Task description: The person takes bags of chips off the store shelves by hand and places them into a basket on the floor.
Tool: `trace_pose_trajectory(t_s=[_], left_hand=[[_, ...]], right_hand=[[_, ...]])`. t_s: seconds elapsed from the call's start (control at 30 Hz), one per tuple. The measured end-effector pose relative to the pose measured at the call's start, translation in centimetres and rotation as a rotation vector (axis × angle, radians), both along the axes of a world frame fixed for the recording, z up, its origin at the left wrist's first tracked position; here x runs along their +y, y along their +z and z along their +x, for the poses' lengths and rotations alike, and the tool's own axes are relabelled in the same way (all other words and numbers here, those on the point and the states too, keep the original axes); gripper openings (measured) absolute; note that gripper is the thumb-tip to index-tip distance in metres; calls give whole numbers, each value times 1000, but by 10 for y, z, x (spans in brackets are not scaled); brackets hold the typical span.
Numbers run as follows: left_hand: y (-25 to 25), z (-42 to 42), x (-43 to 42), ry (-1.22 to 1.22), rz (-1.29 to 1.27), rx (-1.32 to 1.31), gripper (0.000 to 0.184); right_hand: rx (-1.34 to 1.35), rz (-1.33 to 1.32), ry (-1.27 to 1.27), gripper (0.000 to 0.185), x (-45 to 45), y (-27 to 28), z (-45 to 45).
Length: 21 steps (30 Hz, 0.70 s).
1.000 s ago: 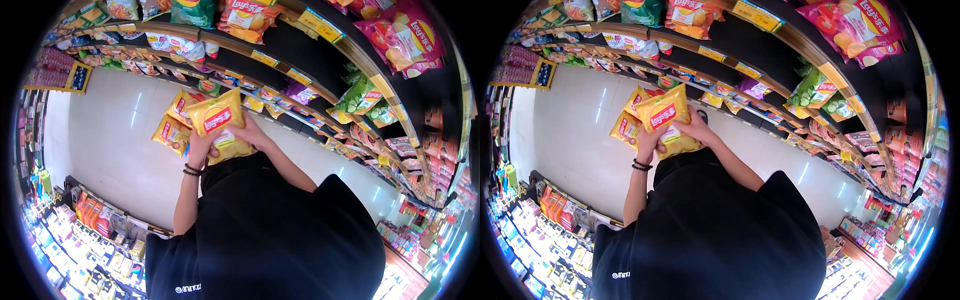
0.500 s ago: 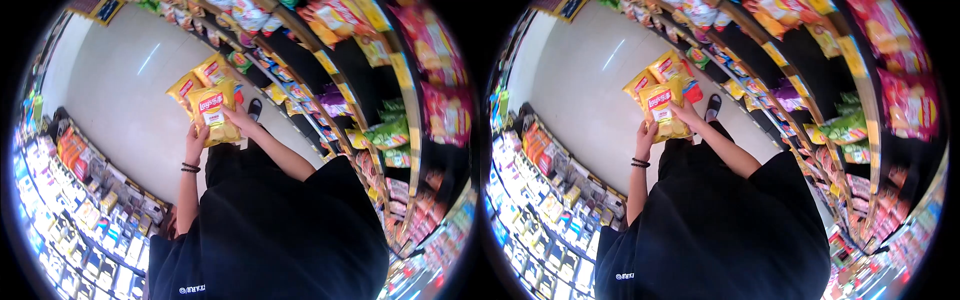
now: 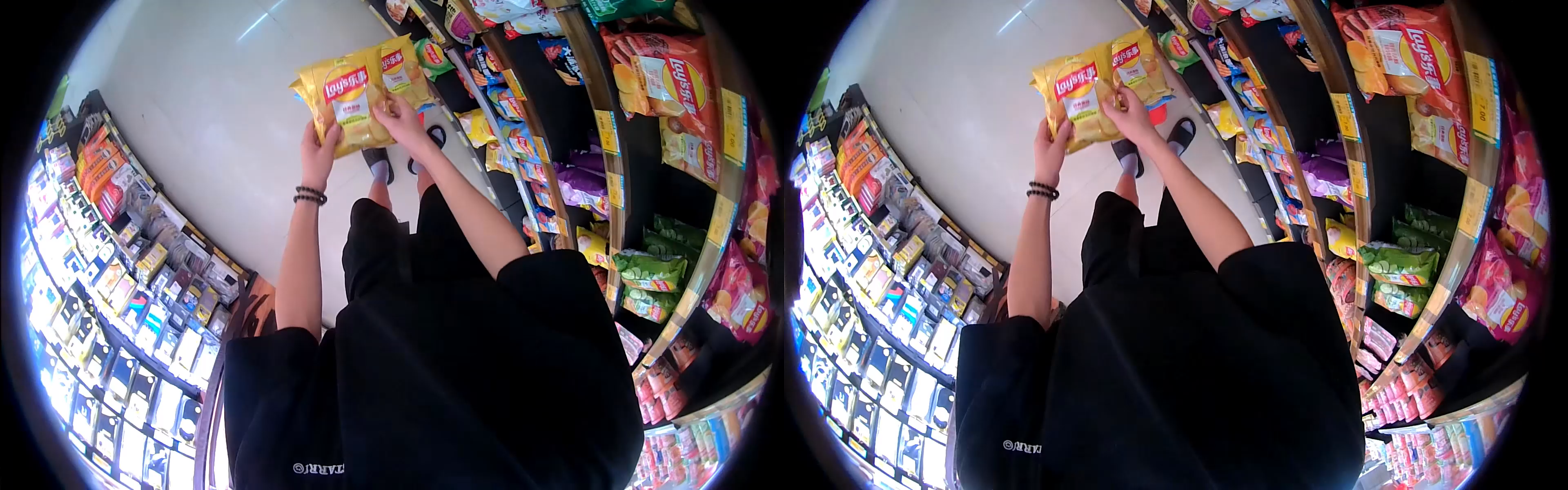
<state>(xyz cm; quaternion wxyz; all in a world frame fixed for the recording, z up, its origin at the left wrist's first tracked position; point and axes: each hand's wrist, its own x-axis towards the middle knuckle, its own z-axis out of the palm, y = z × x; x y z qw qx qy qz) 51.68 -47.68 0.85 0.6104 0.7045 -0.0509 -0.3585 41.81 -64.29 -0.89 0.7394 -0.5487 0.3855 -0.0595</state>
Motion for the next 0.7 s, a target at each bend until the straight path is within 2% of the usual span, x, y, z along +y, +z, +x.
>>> trace_pose_trajectory(t_s=[0.1,0.13,0.23,0.33,0.47,0.57,0.63,0.7], left_hand=[[-4,14,-15,29,38,25,33],[-5,17,-20,62,36,66,34],[-24,20,-25,153,-55,181,36],[-46,17,-23,174,-26,233,40],[-75,6,-20,205,-28,312,48],[-69,4,-14,78,124,121,57],[-68,-3,-7,167,149,11,59],[-58,-4,6,117,375,-202,56]], right_hand=[[13,-66,20,44,-12,-1,19],[18,-35,8,45,-16,2,22],[36,-178,-13,51,-18,-22,24],[301,-752,35,57,-18,-37,2],[469,-506,146,54,-20,-45,-68],[573,-432,205,47,-18,-37,-130],[659,-408,194,46,-13,-38,-174],[723,-335,193,44,-15,-47,-214]])
